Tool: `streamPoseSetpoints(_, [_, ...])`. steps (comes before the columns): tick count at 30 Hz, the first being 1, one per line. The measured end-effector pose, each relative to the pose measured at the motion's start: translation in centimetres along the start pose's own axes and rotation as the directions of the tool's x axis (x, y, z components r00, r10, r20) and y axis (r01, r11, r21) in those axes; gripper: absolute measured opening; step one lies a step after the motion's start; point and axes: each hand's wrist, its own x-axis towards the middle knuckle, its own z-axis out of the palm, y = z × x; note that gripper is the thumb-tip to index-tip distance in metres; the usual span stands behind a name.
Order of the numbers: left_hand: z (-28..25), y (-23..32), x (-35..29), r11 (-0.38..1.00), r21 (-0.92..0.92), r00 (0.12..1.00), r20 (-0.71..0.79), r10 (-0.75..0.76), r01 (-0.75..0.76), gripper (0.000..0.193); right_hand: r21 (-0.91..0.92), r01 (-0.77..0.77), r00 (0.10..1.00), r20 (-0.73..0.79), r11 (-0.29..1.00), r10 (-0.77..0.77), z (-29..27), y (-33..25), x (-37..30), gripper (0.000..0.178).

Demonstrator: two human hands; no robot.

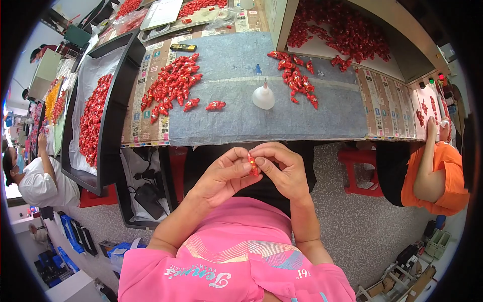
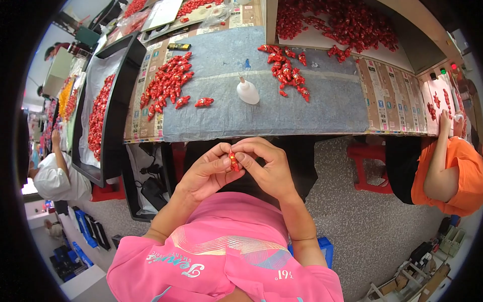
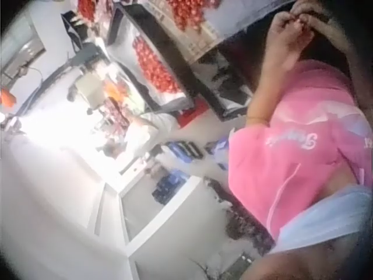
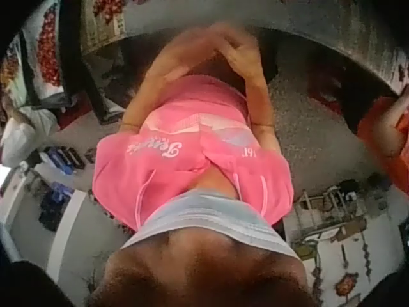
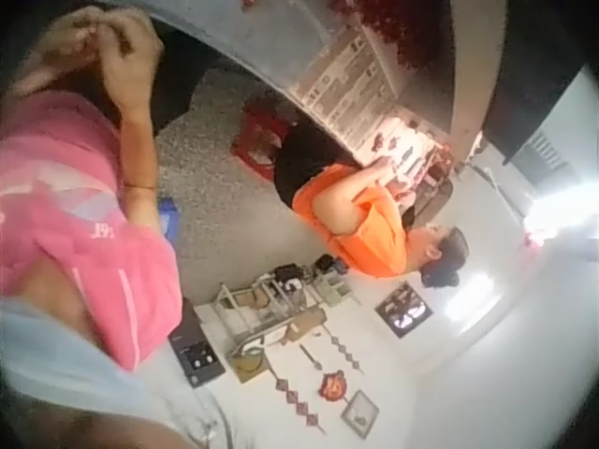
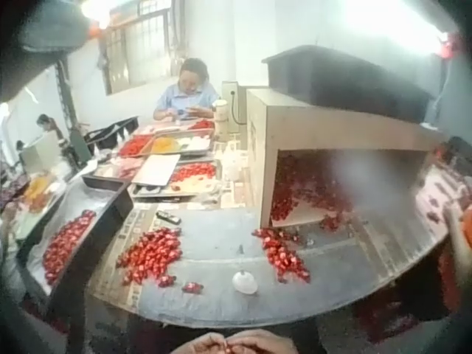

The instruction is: The person pulls toy pieces out of an oven chute, applies glue to them from a squeeze bottle, and joins the parts together by hand.

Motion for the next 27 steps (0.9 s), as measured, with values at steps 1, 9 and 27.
streamPoseSetpoints(1, [0.2, 0.1, 0.1, 1.0, -0.012, 1.0, -0.025, -0.001, 0.001, 0.019, 0.011, -0.006, 1.0, -0.026, 1.0, 0.007, 0.0, 0.1, -0.2, 0.012])
streamPoseSetpoints(9, [-1.0, 0.3, 0.2, 0.999, -0.044, 0.998, -0.062, 0.023, -0.026, 0.028, -0.206, -0.125, 0.988, -0.111, 0.97, 0.104, 0.4, -2.1, -1.9, 0.017])
streamPoseSetpoints(27, [-1.0, -0.1, 0.3, 0.98, 0.162, 0.99, -0.063, 0.123, -0.111, 0.019, -0.427, 0.112, 0.952, -0.212, 0.898, -0.22, 2.2, -1.5, -2.5, 0.011])
